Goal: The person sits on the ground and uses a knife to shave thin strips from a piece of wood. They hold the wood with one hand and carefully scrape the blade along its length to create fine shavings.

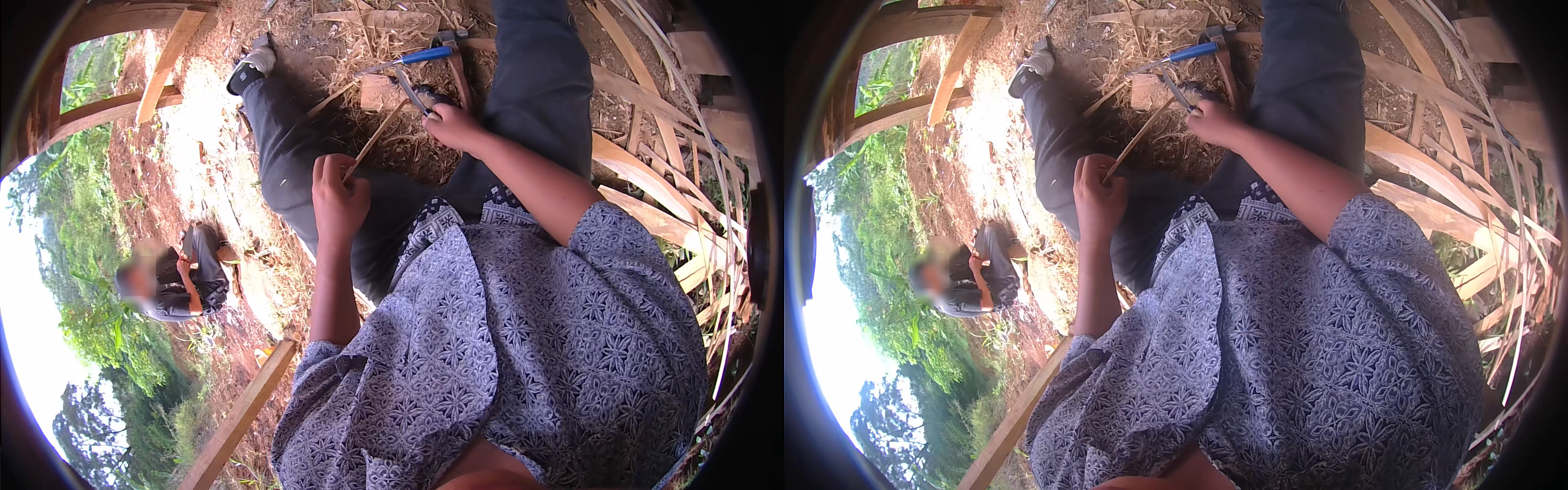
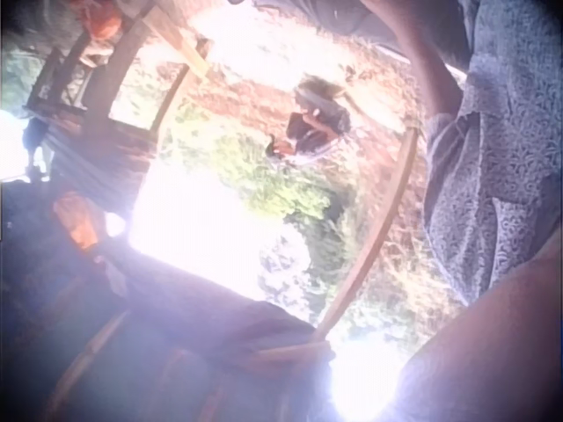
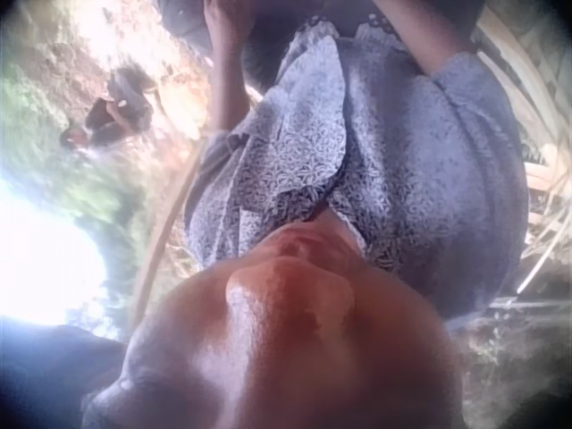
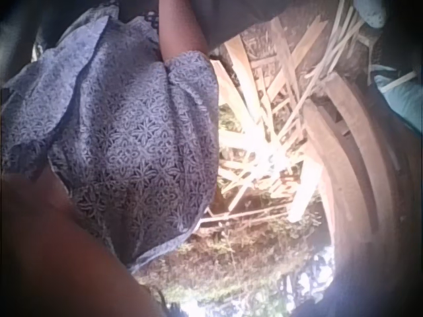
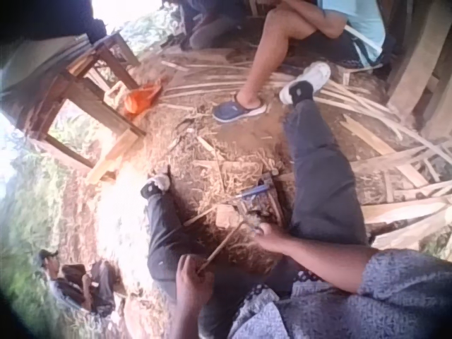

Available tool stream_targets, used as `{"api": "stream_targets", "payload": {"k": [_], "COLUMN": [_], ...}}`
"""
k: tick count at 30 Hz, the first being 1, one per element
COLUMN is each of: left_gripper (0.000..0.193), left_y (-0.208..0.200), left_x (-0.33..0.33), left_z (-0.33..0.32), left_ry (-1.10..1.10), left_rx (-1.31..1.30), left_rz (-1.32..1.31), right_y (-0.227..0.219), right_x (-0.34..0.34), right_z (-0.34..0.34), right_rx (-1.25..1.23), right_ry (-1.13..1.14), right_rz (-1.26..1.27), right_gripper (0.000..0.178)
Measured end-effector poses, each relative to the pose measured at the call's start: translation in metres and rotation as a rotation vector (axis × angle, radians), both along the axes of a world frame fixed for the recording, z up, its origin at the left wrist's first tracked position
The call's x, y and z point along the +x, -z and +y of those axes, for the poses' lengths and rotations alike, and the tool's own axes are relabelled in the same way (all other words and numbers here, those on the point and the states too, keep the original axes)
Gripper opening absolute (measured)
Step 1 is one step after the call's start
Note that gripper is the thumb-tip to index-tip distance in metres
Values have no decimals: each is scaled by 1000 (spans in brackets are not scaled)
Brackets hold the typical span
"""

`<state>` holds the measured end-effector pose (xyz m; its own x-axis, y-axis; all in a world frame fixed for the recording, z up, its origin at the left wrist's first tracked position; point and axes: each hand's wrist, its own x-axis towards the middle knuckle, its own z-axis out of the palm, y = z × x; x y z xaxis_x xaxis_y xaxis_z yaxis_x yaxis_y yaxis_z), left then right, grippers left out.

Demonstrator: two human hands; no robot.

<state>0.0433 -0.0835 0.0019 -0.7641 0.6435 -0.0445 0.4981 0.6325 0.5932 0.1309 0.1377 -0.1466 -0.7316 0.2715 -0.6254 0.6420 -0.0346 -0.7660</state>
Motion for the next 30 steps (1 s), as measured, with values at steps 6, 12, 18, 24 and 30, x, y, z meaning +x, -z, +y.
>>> {"api": "stream_targets", "payload": {"k": [6,12,18,24,30], "left_gripper": [23,23,21,22,26], "left_y": [36,67,98,203,222], "left_x": [11,-30,-62,-101,-75], "left_z": [9,33,45,12,42], "left_ry": [63,125,155,263,158], "left_rx": [-146,-448,-250,-343,-316], "left_rz": [127,117,249,169,-96], "right_y": [9,34,13,-14,4], "right_x": [4,-23,-44,-51,-41], "right_z": [-5,11,11,-3,43], "right_rx": [219,124,-143,-205,-9], "right_ry": [-285,-204,155,225,82], "right_rz": [-41,0,201,193,24], "right_gripper": [38,43,44,29,33]}}
